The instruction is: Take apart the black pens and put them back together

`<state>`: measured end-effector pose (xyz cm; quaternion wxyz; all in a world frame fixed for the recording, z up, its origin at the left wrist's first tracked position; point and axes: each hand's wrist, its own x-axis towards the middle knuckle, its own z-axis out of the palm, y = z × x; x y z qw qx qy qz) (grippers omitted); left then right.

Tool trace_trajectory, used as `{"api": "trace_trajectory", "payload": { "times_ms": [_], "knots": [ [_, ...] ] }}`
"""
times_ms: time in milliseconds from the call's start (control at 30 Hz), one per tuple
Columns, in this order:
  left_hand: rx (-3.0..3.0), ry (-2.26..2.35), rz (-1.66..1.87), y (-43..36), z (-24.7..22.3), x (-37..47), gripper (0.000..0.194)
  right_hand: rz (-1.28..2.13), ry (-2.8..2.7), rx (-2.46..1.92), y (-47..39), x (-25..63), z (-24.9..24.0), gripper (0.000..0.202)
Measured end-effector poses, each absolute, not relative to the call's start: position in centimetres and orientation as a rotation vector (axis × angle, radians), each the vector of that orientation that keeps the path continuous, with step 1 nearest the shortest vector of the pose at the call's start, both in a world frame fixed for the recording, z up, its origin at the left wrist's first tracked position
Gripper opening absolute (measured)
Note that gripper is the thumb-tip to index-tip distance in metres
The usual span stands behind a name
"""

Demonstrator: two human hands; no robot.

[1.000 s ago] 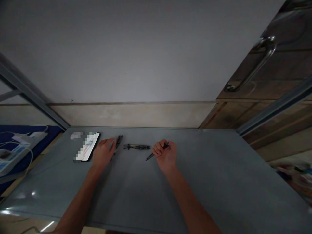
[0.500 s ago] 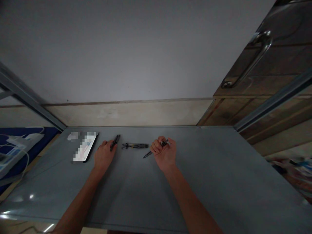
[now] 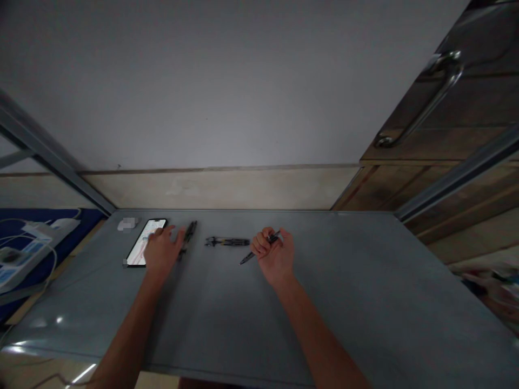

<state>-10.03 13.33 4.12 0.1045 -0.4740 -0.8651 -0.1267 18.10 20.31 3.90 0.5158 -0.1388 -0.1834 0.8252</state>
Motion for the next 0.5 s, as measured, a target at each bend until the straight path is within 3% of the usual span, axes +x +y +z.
{"api": "trace_trajectory", "payload": {
  "times_ms": [100, 300, 500],
  "knots": [
    [-1.160, -2.528, -0.386, 12.6, 4.1, -12.6, 0.052, 1.969, -0.429, -0.323, 20.7, 18.4, 3.6, 0.029],
    [-1.001, -2.793, -0.246, 11.7, 3.1, -15.9, 0.073, 1.944, -0.422, -0.276, 20.5, 18.7, 3.9, 0.027],
    [-1.080, -2.824, -0.295, 12.1, 3.5, -16.0, 0.070, 1.956, -0.494, -0.286, 20.3, 18.4, 4.1, 0.027]
  ]
}}
